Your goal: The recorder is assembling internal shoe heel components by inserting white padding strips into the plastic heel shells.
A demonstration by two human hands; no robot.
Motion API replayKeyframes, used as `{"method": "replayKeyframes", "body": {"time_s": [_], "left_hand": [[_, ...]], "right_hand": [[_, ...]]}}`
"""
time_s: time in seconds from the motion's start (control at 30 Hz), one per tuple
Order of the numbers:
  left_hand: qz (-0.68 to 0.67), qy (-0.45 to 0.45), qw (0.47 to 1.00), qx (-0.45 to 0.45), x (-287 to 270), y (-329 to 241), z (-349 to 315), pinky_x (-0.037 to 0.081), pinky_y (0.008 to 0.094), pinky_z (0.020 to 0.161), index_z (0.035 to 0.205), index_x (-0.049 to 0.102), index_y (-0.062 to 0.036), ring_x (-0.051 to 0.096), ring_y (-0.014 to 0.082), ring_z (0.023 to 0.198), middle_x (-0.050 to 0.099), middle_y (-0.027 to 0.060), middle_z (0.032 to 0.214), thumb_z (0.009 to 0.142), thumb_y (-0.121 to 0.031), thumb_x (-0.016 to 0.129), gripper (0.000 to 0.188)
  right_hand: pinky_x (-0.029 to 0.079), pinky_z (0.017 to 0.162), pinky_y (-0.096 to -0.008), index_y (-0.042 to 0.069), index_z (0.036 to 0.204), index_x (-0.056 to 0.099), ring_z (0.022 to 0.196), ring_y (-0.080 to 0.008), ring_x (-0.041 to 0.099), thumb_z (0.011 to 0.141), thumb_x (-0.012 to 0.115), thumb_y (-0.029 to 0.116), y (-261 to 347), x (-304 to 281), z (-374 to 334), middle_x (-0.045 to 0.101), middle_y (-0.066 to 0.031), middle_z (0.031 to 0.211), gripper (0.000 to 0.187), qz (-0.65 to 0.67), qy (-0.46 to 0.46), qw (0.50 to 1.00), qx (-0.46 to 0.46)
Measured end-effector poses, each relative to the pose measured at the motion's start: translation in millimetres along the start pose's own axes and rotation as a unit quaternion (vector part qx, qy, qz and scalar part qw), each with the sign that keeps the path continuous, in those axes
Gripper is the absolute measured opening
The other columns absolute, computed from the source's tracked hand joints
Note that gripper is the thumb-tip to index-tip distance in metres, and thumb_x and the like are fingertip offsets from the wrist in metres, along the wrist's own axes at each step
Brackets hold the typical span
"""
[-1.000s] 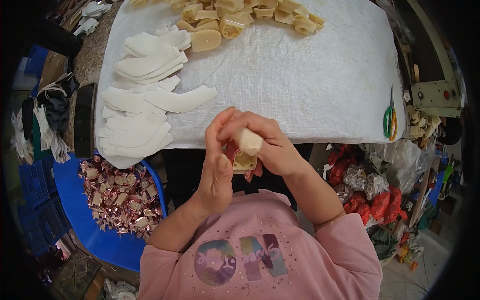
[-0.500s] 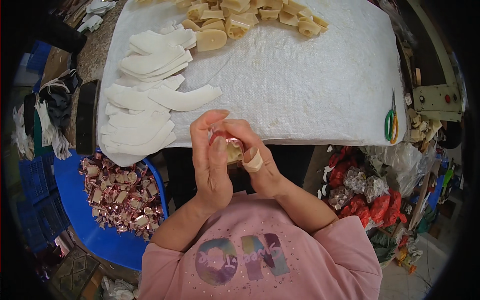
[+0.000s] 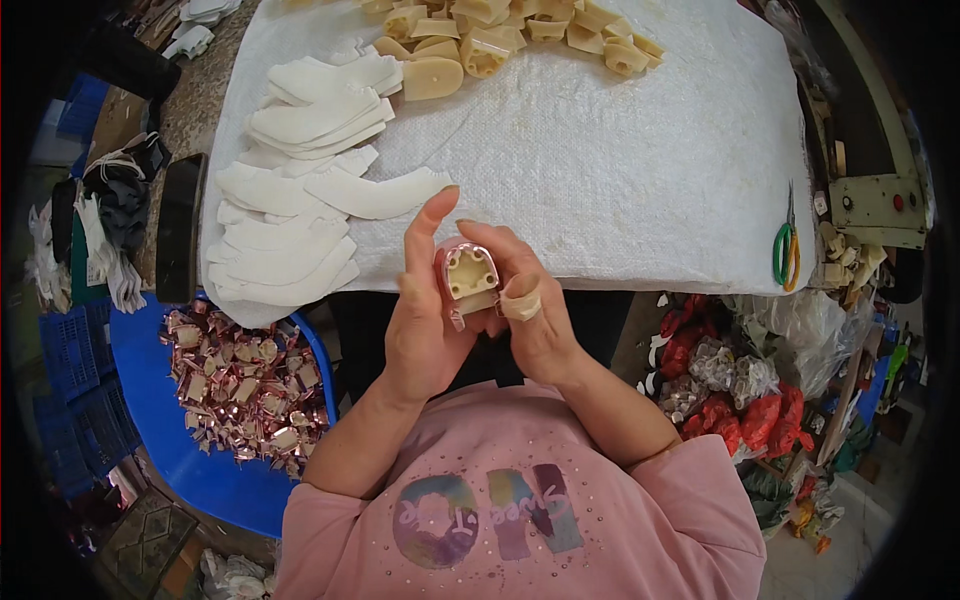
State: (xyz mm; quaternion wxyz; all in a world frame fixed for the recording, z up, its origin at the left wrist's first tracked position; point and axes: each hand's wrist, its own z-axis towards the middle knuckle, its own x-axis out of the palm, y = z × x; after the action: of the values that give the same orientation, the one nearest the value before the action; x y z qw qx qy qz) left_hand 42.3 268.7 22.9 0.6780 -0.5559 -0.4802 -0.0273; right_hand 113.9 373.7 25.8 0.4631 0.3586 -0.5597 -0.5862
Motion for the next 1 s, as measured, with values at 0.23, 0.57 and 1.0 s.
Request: {"method": "replayKeyframes", "body": {"time_s": [0.23, 0.57, 1.0], "left_hand": [[0.13, 0.023, 0.991, -0.016, -3, -15, 3, 0.043, 0.0259, 0.063, 0.143, 0.009, -0.0094, 0.052, 0.0161, 0.082, 0.051, 0.0094, 0.103, 0.085, -0.072, 0.018, 0.085], [0.333, -0.019, 0.938, 0.099, 9, 0, -2, 0.033, 0.0195, 0.059, 0.14, 0.009, 0.0011, 0.041, 0.0066, 0.073, 0.046, 0.0041, 0.099, 0.084, -0.071, 0.031, 0.094], [0.173, -0.032, 0.982, 0.068, 14, 3, -5, 0.042, 0.0261, 0.084, 0.132, 0.031, 0.0, 0.051, 0.0129, 0.095, 0.049, 0.0069, 0.108, 0.091, -0.06, 0.031, 0.073]], "right_hand": [[0.045, 0.054, -0.0306, 0.0, 0.113, 0.053, 0.063, -0.0189, 0.053, 0.087, 0.058, 0.026, 17, -21, 13, 0.05, -0.0108, 0.084, 0.037, -0.233, -0.047, 0.965, -0.113], [0.046, 0.057, -0.0309, -0.002, 0.097, 0.059, 0.062, -0.0217, 0.058, 0.086, 0.06, 0.021, 15, -18, 13, 0.054, -0.0117, 0.074, 0.026, -0.186, 0.019, 0.982, -0.004], [0.039, 0.077, -0.0294, 0.006, 0.109, 0.057, 0.09, -0.0216, 0.042, 0.077, 0.069, 0.017, 7, -2, 6, 0.042, -0.0104, 0.095, 0.036, -0.158, -0.043, 0.986, -0.038]]}}
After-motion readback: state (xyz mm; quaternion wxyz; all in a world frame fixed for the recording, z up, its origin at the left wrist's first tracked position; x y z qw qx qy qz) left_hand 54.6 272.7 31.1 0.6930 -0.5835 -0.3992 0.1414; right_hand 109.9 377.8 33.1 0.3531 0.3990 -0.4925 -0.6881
